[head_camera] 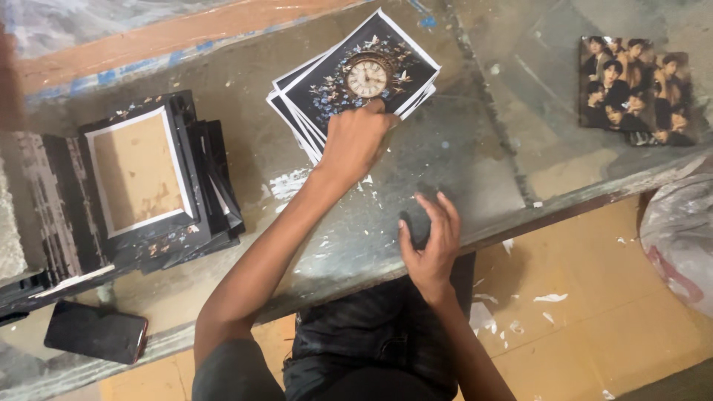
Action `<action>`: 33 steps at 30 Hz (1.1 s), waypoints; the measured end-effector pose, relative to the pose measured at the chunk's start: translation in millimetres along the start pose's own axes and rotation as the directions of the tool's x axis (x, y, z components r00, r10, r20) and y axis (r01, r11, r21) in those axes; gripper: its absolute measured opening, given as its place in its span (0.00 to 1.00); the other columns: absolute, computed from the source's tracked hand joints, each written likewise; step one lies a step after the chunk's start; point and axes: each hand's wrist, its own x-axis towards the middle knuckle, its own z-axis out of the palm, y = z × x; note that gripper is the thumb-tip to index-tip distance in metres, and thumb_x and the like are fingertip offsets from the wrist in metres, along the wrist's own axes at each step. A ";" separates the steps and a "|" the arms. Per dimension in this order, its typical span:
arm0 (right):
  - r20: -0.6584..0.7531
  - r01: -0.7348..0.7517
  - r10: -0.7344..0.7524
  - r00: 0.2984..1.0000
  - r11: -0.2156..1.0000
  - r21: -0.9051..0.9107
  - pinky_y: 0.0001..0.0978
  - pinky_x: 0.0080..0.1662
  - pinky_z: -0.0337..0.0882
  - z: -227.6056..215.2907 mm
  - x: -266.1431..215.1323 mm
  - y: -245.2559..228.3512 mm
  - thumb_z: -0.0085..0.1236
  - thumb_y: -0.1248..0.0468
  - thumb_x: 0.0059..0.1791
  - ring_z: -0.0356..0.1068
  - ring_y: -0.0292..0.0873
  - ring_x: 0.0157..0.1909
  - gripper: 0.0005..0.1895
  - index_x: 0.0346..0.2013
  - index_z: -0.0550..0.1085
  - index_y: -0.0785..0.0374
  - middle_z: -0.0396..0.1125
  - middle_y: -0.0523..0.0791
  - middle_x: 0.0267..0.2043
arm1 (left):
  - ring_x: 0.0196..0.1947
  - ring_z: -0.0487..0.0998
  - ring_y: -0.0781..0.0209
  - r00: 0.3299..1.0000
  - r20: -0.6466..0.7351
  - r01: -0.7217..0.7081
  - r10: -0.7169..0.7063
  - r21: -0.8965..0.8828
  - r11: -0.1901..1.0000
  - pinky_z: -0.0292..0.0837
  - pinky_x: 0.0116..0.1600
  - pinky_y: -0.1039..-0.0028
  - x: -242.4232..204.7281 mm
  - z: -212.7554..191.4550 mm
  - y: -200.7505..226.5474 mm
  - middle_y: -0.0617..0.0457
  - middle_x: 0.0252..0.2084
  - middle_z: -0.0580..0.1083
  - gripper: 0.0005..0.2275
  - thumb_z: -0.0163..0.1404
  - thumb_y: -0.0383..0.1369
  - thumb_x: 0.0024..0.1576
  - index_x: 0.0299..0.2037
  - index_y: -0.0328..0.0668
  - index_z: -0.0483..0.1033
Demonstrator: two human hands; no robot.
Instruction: The person assembles photo frames by placing a printed image into a black frame and securing it with a white backing. They repeatedly pick up a frame, insert the image, and press the backing to secure it, stacking completed frames on the table.
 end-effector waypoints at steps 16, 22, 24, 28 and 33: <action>-0.036 -0.004 0.004 0.999 1.000 -0.012 0.48 0.67 0.62 1.4 -3.5 -0.3 0.65 0.70 0.46 0.62 0.58 0.68 0.24 0.56 0.70 0.66 0.71 0.48 0.58 | 0.32 0.81 0.41 0.984 -0.091 0.152 -0.153 -0.018 0.988 0.75 0.36 0.54 49.4 7.0 -18.1 0.41 0.30 0.78 0.06 0.60 0.32 0.46 0.27 0.37 0.79; 0.016 0.002 -0.005 1.000 0.987 0.164 0.45 0.70 0.62 -10.7 30.8 -13.8 0.63 0.70 0.48 0.63 0.54 0.70 0.26 0.60 0.69 0.66 0.70 0.49 0.61 | 0.32 0.82 0.47 0.977 0.033 0.213 -0.212 -0.277 0.937 0.75 0.39 0.60 52.4 -6.3 -35.2 0.45 0.29 0.80 0.08 0.62 0.35 0.45 0.26 0.40 0.79; 0.051 0.077 -0.089 0.995 0.977 0.197 0.47 0.72 0.58 -11.0 57.3 -10.3 0.62 0.69 0.50 0.58 0.54 0.73 0.32 0.67 0.61 0.68 0.67 0.51 0.64 | 0.33 0.82 0.48 0.980 0.056 0.200 -0.192 -0.278 0.940 0.74 0.39 0.61 48.9 5.3 -42.0 0.45 0.30 0.80 0.09 0.63 0.36 0.45 0.26 0.40 0.79; 0.129 0.239 -0.245 0.961 0.969 0.063 0.55 0.74 0.46 12.3 115.7 7.5 0.60 0.66 0.54 0.49 0.57 0.77 0.39 0.73 0.51 0.71 0.64 0.53 0.70 | 0.33 0.83 0.50 0.960 0.130 0.273 -0.246 -0.265 0.925 0.74 0.40 0.62 47.7 15.5 -49.2 0.45 0.30 0.80 0.09 0.62 0.37 0.46 0.28 0.40 0.80; 0.112 0.222 -0.219 0.969 0.975 -0.016 0.59 0.73 0.48 45.4 122.7 27.5 0.61 0.63 0.53 0.56 0.54 0.69 0.37 0.72 0.55 0.66 0.67 0.49 0.58 | 0.34 0.82 0.47 0.984 0.036 0.176 -0.173 -0.269 0.947 0.75 0.40 0.60 42.2 10.3 -52.8 0.43 0.31 0.79 0.08 0.62 0.34 0.46 0.29 0.39 0.80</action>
